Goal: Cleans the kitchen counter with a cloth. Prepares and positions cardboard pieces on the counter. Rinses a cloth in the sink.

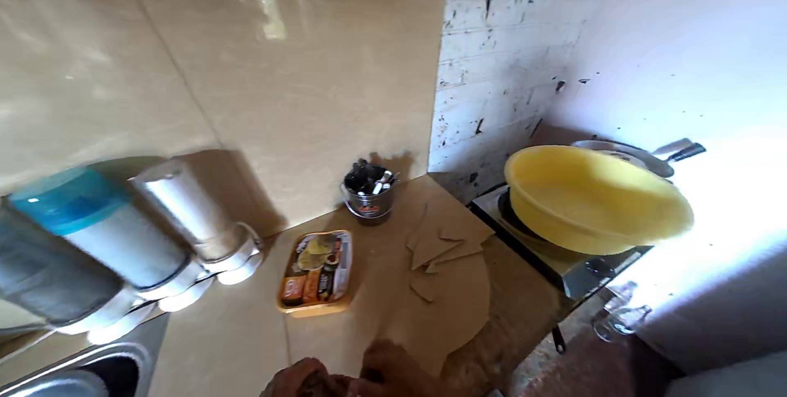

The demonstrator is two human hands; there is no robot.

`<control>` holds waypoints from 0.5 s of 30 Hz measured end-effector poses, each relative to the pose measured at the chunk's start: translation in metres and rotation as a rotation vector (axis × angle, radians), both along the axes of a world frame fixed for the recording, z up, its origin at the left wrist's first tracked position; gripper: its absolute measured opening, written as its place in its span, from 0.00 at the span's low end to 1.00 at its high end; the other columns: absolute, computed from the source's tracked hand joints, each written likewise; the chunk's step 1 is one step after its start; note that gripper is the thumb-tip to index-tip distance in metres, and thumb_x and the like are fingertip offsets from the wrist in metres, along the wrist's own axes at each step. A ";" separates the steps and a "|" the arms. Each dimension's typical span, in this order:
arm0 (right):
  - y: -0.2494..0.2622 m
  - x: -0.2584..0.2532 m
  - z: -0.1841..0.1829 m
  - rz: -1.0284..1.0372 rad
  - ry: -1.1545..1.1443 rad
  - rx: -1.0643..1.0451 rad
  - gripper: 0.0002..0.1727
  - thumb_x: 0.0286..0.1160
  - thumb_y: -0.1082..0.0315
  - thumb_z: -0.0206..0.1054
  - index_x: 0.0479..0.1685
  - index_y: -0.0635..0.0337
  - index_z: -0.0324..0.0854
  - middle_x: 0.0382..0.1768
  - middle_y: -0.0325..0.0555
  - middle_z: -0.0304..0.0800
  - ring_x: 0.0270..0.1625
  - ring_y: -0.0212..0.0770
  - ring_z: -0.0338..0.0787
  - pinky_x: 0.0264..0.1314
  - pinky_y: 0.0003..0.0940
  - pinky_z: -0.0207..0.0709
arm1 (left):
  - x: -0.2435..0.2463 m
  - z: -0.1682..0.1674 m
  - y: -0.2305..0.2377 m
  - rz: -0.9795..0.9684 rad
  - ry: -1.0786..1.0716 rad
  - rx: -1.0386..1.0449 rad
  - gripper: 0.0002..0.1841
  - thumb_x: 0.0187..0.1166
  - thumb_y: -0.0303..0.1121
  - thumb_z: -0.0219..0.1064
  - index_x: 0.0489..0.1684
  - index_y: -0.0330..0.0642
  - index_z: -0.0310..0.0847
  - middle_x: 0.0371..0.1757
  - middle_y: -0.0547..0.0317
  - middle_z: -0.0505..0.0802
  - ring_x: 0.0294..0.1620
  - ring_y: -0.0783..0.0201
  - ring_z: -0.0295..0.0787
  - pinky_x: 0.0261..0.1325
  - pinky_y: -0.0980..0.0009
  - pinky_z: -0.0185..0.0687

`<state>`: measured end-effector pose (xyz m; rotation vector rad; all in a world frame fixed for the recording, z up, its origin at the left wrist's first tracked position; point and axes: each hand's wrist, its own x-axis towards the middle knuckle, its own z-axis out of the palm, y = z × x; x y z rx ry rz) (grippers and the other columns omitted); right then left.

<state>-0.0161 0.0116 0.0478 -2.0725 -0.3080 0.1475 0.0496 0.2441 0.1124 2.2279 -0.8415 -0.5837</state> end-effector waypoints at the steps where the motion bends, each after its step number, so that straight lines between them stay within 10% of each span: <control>1: -0.023 -0.003 -0.002 -0.096 -0.028 -0.069 0.24 0.81 0.52 0.67 0.44 0.70 0.90 0.57 0.65 0.88 0.67 0.64 0.84 0.70 0.67 0.71 | 0.004 -0.006 -0.026 -0.053 -0.022 0.071 0.13 0.76 0.26 0.67 0.51 0.26 0.87 0.48 0.35 0.92 0.47 0.42 0.91 0.53 0.43 0.85; 5: -0.110 -0.005 -0.016 -0.440 -0.026 -0.336 0.26 0.86 0.56 0.61 0.73 0.67 0.81 0.80 0.65 0.75 0.86 0.66 0.66 0.88 0.66 0.53 | -0.008 -0.070 -0.114 0.021 -0.239 0.065 0.27 0.68 0.43 0.76 0.65 0.37 0.88 0.79 0.30 0.78 0.82 0.25 0.67 0.78 0.26 0.58; 8: -0.159 0.002 -0.034 -0.487 0.046 -0.490 0.32 0.90 0.56 0.55 0.87 0.65 0.64 0.88 0.68 0.59 0.93 0.68 0.50 0.93 0.65 0.40 | -0.026 -0.100 -0.159 0.161 -0.288 0.125 0.33 0.71 0.49 0.72 0.75 0.39 0.81 0.86 0.25 0.68 0.90 0.21 0.50 0.86 0.23 0.35; 15: -0.161 0.012 -0.071 -0.513 -0.026 -0.629 0.30 0.90 0.57 0.53 0.86 0.64 0.67 0.88 0.66 0.62 0.91 0.68 0.57 0.88 0.73 0.45 | -0.030 -0.127 -0.166 0.215 -0.531 0.038 0.26 0.70 0.49 0.62 0.57 0.40 0.94 0.73 0.30 0.84 0.80 0.14 0.65 0.77 0.13 0.37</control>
